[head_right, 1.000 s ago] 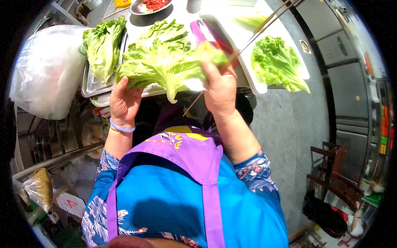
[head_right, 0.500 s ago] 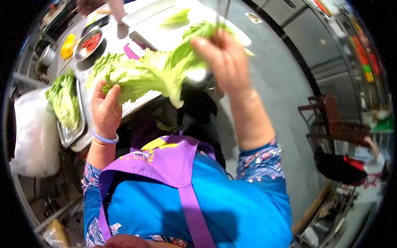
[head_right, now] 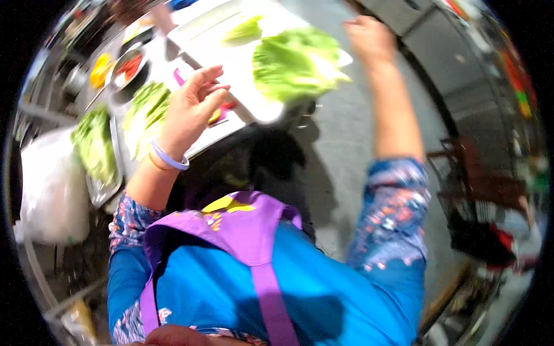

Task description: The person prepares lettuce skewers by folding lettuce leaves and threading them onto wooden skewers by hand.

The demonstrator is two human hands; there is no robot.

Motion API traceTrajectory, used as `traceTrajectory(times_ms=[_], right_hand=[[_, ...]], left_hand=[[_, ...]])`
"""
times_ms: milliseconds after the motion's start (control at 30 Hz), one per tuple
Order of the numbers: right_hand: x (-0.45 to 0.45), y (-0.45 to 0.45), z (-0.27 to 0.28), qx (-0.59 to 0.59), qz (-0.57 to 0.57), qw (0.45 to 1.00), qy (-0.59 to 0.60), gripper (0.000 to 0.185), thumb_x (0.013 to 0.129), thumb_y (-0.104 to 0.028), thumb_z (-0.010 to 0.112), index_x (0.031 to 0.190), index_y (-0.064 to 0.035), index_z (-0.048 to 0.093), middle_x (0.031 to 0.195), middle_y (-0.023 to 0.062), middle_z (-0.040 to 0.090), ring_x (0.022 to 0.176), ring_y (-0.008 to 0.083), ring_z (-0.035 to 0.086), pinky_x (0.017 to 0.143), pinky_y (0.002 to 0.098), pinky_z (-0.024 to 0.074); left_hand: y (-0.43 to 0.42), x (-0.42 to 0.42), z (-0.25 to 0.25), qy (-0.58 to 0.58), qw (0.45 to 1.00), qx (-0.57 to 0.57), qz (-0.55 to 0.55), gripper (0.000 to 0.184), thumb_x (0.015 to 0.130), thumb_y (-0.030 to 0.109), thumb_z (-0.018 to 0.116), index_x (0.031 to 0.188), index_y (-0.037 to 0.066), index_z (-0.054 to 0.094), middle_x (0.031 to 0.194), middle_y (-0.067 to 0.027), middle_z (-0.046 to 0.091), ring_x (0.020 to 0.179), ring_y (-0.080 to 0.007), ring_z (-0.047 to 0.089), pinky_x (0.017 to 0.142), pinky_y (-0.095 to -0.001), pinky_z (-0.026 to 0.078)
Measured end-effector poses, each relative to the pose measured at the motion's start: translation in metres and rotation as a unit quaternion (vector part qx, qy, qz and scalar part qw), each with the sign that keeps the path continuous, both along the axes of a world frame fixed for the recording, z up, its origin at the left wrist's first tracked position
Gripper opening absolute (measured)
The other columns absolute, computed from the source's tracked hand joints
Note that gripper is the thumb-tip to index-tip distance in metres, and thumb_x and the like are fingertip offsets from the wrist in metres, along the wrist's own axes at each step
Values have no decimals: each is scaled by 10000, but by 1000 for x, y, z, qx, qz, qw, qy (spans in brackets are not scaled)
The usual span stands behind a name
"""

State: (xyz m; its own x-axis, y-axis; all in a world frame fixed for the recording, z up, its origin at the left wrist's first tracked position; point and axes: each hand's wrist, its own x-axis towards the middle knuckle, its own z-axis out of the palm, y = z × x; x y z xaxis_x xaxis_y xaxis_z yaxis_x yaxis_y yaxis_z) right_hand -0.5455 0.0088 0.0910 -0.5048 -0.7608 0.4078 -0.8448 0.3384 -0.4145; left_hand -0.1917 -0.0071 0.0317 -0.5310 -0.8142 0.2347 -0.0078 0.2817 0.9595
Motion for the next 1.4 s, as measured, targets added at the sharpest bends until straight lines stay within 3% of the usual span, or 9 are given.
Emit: traceTrajectory(times_ms=[33,67,133,267,467,800,967,1133,1400], right_hand=[[15,14,14,-25,38,999,-29,352,888,-329,576,1109,-68,659,1086,79,675,1025,191,613,874,317,453],[30,25,17,-83,81,982,-147,344,932,-323,538,1120,-57,649,1006,72,677,825,140,621,726,270,472],[73,69,24,-107,184,901,-377,325,988,-284,457,1126,-43,627,780,-14,570,491,-13,313,435,143,247],[153,106,-33,-211,311,645,-666,308,1003,-288,417,971,-62,624,668,-21,537,428,14,336,386,155,264],[268,146,-103,74,285,481,-826,301,981,-297,478,928,-21,584,666,29,558,458,52,384,428,187,311],[272,118,-89,87,325,580,-742,258,977,-242,495,937,-10,599,686,32,563,458,47,366,422,174,282],[274,102,-95,50,333,607,-720,253,982,-226,486,945,-13,617,698,22,572,462,36,368,421,172,274],[298,70,-97,104,296,590,-744,209,963,-200,513,1001,-23,617,728,19,570,452,22,334,414,175,233],[355,17,-90,48,318,619,-717,317,875,-247,654,1078,-29,546,684,-48,446,471,21,328,431,184,248]], left_hand=[[4,27,-1,-12,999,25,17,367,867,20,576,1229,-2,519,1129,-108,589,1036,-154,586,853,-262,492],[2,55,-5,-83,990,-95,65,349,854,43,599,1199,19,553,1087,-89,618,1018,-141,588,848,-276,489],[-9,113,-28,-210,941,-204,171,333,837,76,620,1163,25,580,1086,-106,630,1005,-172,602,845,-302,487],[-34,185,-56,-368,839,-281,287,329,807,161,663,1101,31,598,1097,-175,614,1047,-327,574,910,-373,453],[-55,193,-70,-423,815,-268,292,270,787,241,691,963,41,647,986,-171,615,952,-331,584,855,-400,469],[-58,187,-71,-425,801,-270,323,267,774,265,710,912,43,660,882,-165,634,849,-283,616,768,-362,492],[-46,216,-49,51,941,80,326,218,865,190,653,996,15,657,902,-67,676,804,-129,621,734,-248,494],[-9,212,-45,491,850,190,16,507,897,262,606,1341,77,446,1305,-99,508,1172,-221,500,995,-379,415],[17,188,-36,548,783,292,-39,568,983,382,366,1447,71,264,1484,-129,304,1342,-293,325,1122,-445,252]])
